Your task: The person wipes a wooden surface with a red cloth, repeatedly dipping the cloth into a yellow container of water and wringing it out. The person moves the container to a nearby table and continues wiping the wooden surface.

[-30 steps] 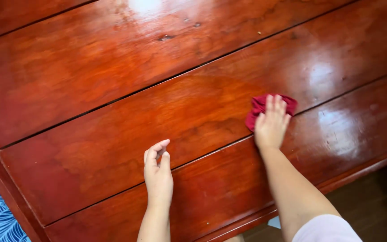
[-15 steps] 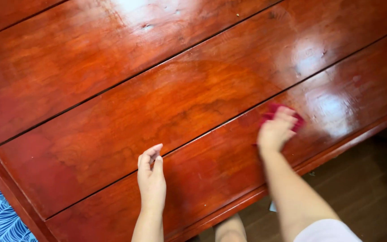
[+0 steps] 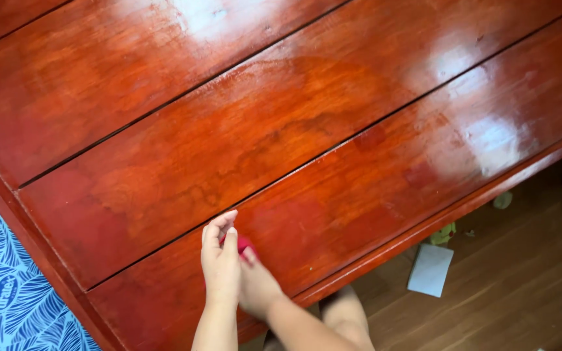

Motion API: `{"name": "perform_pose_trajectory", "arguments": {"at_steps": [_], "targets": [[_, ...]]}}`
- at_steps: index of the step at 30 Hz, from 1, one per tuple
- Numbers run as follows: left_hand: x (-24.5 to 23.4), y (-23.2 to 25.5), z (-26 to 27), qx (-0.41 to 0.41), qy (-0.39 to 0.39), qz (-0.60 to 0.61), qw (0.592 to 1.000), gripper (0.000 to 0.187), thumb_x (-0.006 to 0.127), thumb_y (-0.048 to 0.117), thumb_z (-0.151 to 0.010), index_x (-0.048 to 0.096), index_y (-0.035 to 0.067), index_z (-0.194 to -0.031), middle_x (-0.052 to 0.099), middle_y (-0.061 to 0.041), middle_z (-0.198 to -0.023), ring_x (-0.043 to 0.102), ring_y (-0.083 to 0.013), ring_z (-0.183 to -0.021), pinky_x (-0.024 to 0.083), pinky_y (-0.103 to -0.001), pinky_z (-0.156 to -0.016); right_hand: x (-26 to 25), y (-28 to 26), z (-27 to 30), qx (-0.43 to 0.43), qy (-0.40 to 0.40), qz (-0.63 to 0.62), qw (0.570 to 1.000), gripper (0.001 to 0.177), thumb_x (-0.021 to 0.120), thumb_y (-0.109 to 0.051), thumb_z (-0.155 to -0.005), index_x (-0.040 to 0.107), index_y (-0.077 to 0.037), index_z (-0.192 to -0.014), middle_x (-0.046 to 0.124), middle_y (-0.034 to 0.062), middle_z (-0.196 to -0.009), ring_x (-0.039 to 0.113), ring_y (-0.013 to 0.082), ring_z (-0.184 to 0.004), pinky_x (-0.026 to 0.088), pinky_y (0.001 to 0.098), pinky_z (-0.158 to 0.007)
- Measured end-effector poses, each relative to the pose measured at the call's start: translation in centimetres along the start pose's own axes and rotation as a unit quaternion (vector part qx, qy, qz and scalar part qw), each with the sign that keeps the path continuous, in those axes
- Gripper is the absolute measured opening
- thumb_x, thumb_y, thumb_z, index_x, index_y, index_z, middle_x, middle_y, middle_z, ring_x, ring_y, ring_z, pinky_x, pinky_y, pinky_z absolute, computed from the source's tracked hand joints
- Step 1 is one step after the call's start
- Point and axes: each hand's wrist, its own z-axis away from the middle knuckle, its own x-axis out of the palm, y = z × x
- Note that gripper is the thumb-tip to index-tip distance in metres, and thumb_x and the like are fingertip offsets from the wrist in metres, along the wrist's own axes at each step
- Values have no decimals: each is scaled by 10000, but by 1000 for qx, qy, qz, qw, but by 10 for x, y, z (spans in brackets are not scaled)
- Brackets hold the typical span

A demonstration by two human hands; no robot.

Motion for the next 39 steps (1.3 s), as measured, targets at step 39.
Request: {"name": "perform_pose_trajectory", "arguments": {"at_steps": [39], "targets": [[-26, 2, 42, 66, -62, -110, 990, 249, 532, 31, -976, 685, 74, -1167, 625, -49, -1197, 625, -164, -1179, 477, -319, -1057, 82, -16, 103, 220, 100, -107, 964, 751, 471, 66, -824, 373, -70, -1556, 237, 126, -1673, 237, 372, -1529, 217, 502, -1207]]}}
